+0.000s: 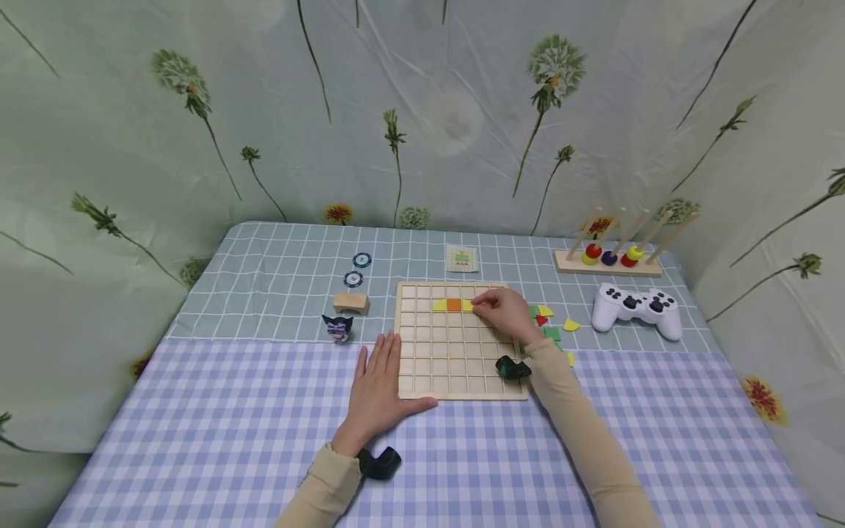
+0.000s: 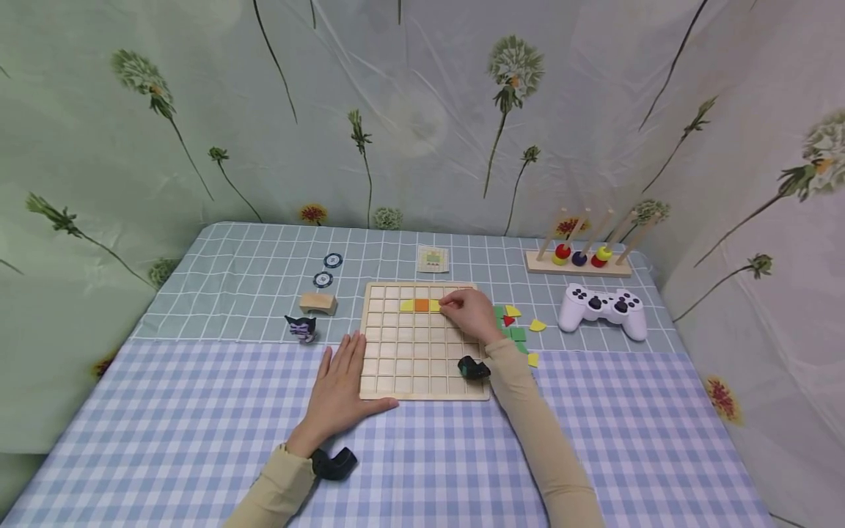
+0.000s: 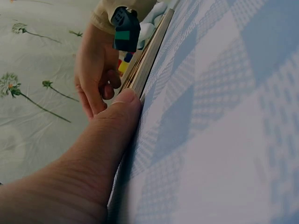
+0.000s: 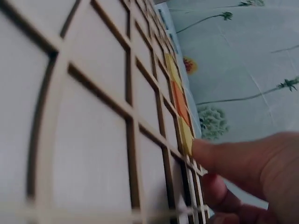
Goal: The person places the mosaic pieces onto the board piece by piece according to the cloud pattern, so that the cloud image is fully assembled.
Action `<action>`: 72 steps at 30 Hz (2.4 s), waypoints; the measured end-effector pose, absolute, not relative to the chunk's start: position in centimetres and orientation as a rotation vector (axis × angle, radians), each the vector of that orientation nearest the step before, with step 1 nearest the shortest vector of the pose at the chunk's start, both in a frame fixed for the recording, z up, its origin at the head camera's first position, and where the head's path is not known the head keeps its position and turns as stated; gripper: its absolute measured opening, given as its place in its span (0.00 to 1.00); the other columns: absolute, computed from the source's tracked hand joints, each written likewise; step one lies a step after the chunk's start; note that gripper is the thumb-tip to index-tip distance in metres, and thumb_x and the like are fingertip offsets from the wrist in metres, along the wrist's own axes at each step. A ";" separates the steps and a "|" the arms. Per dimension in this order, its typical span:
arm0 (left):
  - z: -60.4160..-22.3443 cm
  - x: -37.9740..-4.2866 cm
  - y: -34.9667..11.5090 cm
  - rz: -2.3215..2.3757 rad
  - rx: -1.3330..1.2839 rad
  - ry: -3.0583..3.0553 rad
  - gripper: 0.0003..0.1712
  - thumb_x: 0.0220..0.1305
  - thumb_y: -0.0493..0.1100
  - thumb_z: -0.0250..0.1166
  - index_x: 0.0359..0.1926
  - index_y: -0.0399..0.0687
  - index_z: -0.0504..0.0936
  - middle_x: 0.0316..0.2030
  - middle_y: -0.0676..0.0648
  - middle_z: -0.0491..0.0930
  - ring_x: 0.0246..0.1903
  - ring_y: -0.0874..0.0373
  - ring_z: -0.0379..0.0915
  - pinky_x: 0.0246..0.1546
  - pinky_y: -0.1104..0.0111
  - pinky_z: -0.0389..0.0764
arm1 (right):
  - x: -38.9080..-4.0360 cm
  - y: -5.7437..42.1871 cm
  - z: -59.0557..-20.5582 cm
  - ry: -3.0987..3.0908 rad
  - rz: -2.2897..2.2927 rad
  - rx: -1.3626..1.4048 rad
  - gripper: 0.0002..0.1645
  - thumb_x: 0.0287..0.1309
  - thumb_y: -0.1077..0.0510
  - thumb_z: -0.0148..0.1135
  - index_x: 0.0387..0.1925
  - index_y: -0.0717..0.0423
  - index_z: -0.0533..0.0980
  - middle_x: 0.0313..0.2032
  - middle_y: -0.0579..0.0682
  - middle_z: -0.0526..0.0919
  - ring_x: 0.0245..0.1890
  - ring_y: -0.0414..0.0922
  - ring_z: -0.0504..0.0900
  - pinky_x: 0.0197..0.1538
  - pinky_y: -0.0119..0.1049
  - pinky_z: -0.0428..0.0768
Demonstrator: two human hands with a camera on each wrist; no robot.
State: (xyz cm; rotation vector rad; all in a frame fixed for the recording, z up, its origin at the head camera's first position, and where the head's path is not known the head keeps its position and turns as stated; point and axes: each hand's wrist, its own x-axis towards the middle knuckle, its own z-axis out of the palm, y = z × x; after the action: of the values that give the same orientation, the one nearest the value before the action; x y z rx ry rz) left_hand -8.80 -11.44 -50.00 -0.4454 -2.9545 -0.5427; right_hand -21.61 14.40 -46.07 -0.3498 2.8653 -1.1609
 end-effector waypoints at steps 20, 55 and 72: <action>-50.1 -8.9 -11.5 -0.536 -0.447 -2.963 0.73 0.41 0.81 0.59 0.73 0.35 0.45 0.72 0.39 0.45 0.71 0.49 0.35 0.68 0.53 0.34 | -20.0 23.5 -44.6 2.961 -0.927 0.135 0.17 0.60 0.53 0.62 0.42 0.63 0.80 0.34 0.58 0.80 0.31 0.51 0.73 0.31 0.39 0.66; -50.1 -8.9 -11.6 -0.557 -0.449 -2.957 0.73 0.42 0.81 0.59 0.73 0.35 0.44 0.72 0.39 0.45 0.71 0.48 0.34 0.68 0.52 0.35 | -20.4 15.9 -45.4 3.001 -1.409 -0.115 0.10 0.55 0.58 0.68 0.35 0.62 0.82 0.30 0.54 0.81 0.23 0.47 0.71 0.27 0.36 0.66; -50.1 -8.8 -11.5 -0.540 -0.452 -2.940 0.73 0.41 0.81 0.59 0.72 0.34 0.46 0.72 0.38 0.48 0.71 0.47 0.37 0.68 0.52 0.36 | -20.6 7.8 -45.9 2.755 -1.358 -0.451 0.07 0.49 0.54 0.73 0.28 0.52 0.84 0.26 0.42 0.82 0.27 0.42 0.75 0.33 0.36 0.72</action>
State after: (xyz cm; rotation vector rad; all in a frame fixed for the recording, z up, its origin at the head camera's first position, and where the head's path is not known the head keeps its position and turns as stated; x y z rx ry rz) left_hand -8.81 -11.49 -50.10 -0.4519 -2.9396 -0.5397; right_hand -20.63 7.78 -45.93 -0.4510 2.7554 -1.3579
